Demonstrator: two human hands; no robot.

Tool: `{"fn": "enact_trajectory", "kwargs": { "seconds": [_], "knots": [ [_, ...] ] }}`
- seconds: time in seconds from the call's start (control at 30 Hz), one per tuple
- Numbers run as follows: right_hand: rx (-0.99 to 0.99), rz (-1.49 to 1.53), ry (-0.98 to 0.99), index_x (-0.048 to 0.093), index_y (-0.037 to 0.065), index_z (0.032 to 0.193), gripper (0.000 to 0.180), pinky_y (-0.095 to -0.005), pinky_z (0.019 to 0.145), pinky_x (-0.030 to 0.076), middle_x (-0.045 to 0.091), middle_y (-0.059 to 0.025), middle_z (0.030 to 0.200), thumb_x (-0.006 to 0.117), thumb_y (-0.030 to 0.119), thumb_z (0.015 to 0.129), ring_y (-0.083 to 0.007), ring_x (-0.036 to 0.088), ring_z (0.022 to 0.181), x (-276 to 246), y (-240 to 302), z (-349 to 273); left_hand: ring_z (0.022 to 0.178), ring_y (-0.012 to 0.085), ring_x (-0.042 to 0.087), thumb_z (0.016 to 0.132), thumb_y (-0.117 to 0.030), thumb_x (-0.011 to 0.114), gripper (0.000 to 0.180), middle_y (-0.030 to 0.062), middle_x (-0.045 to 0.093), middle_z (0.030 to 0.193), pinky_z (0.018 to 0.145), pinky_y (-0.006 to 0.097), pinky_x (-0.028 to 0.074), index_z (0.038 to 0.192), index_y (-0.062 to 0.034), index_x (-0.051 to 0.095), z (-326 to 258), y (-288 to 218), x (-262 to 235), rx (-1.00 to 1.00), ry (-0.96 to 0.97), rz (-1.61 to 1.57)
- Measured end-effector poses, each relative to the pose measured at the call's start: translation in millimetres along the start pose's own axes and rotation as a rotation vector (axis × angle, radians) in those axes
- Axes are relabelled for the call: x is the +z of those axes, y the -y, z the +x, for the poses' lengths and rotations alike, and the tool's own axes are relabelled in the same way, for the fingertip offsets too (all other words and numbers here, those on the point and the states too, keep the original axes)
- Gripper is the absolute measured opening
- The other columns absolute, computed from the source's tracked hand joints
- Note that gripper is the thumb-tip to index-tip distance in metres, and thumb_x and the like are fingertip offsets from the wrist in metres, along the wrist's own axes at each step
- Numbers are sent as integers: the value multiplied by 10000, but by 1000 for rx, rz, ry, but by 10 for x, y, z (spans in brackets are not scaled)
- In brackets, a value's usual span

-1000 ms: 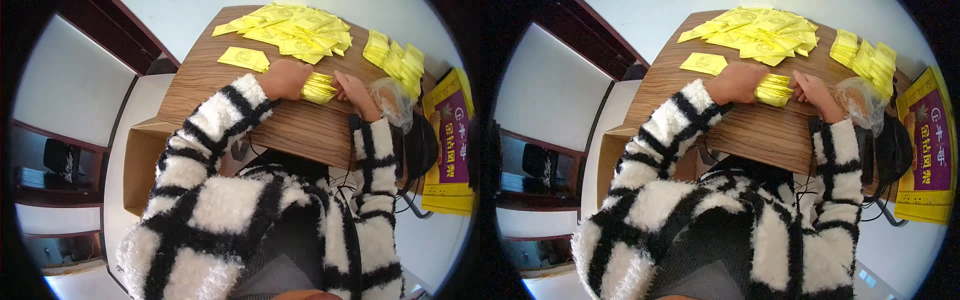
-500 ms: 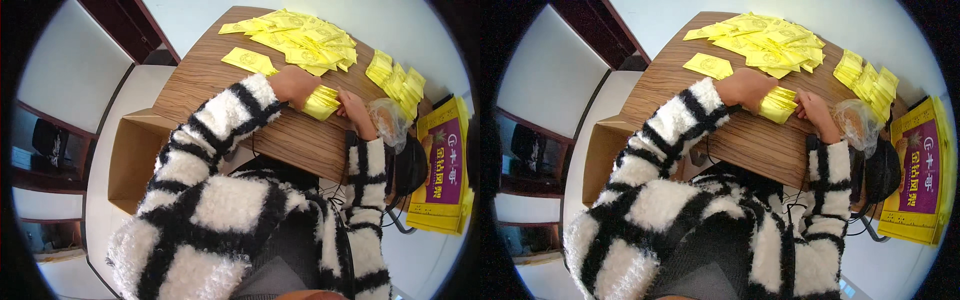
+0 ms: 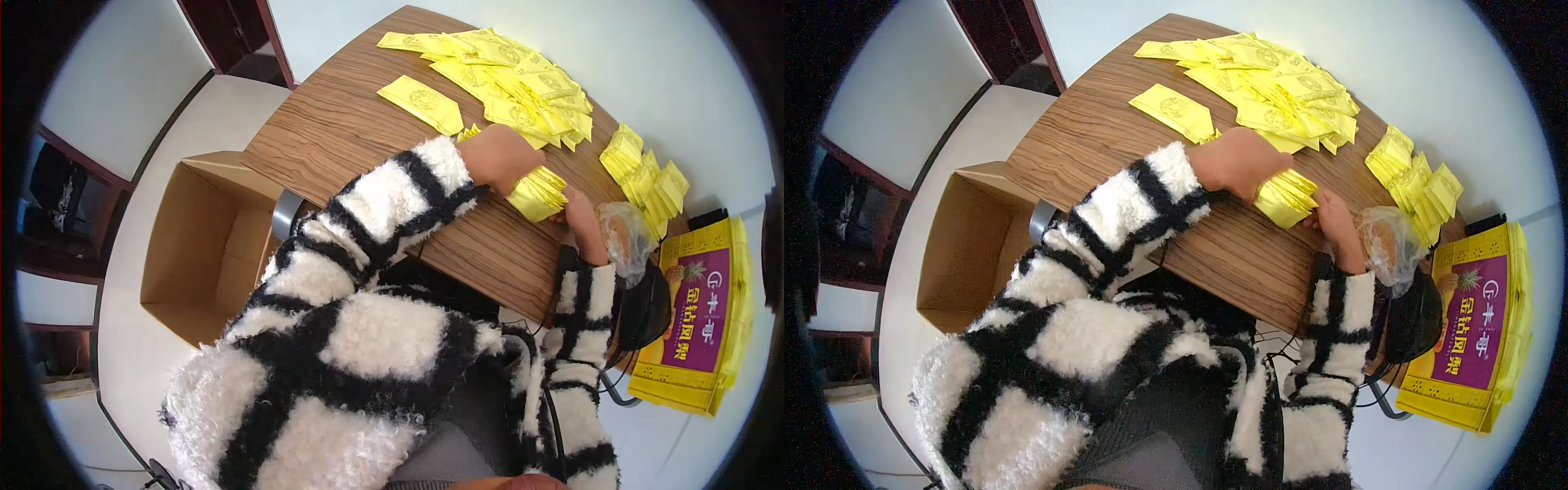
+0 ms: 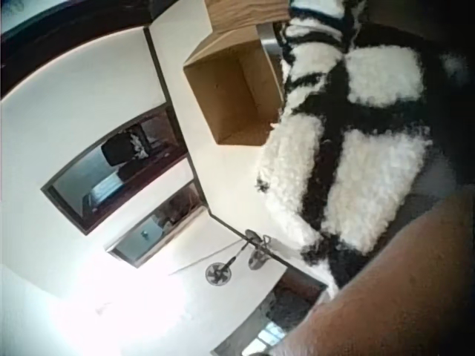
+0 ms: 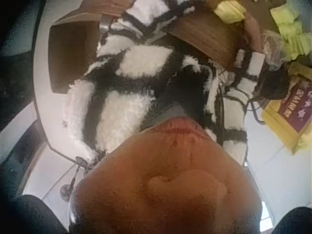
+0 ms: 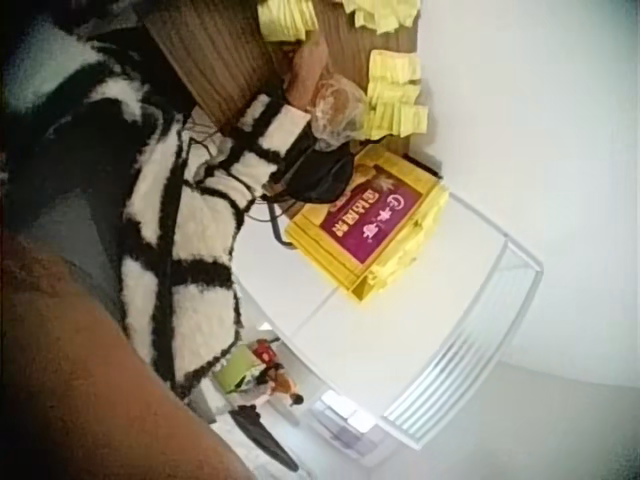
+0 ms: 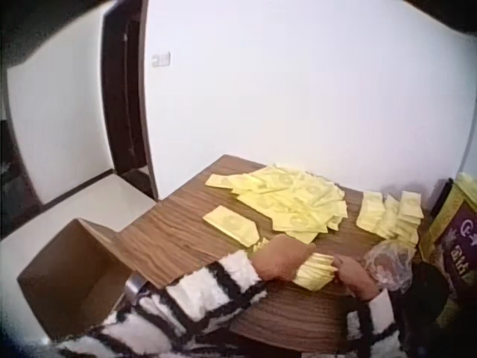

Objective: Folding and organizing yellow paper bags at a desk.

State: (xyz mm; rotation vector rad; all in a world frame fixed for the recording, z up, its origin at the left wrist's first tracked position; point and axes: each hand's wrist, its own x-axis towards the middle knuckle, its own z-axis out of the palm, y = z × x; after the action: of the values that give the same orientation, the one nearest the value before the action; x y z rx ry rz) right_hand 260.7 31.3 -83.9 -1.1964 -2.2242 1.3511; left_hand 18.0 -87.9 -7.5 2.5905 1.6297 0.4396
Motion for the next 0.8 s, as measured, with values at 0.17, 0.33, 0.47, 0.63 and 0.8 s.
{"fn": "enact_trajectory", "kwargs": {
  "seconds": [0.17, 0.33, 0.47, 0.63, 0.8],
  "knots": [
    [28, 98, -29, 627, 50, 936, 376, -231, 544, 429, 616, -22, 717, 419, 356, 997, -101, 551, 581, 204, 160, 118, 924, 289, 662, 630, -305, 814, 584, 173, 677, 987, 790, 384, 529, 1106, -34, 612, -269, 592, -184, -24, -204, -333],
    [125, 27, -34, 634, 48, 904, 355, -233, 548, 431, 636, -34, 723, 480, 360, 977, -102, 550, 578, 302, 420, 190, 1068, 266, 621, 733, -365, 786, 690, 174, 618, 1191, 905, 377, 513, 1267, -10, 530, -482, 1242, -248, -242, -583, -802],
    [115, -150, 61, 635, 44, 879, 349, -236, 547, 437, 637, -40, 712, 525, 365, 958, -105, 561, 585, 433, 630, 366, 1143, 277, 578, 865, -346, 683, 583, 165, 561, 1281, 970, 410, 490, 1321, -37, 492, -756, 1529, -260, -259, -1051, -1716],
    [-50, -407, 192, 632, 33, 862, 336, -244, 566, 462, 629, -42, 678, 563, 353, 935, -114, 586, 602, 819, 1089, 788, 1149, 283, 565, 902, -377, 634, 511, 138, 577, 1264, 979, 444, 478, 1283, -54, 527, -843, 1875, -146, 76, -1251, -2161],
    [-347, -355, 49, 640, 24, 915, 380, -326, 691, 486, 666, -139, 838, 683, 392, 834, -202, 622, 755, 1285, 1438, 1385, 1137, 291, 565, 906, -412, 624, 520, 111, 582, 1259, 979, 457, 470, 1280, -66, 522, -791, 1901, -167, 197, -1299, -2223]
  ]
}}
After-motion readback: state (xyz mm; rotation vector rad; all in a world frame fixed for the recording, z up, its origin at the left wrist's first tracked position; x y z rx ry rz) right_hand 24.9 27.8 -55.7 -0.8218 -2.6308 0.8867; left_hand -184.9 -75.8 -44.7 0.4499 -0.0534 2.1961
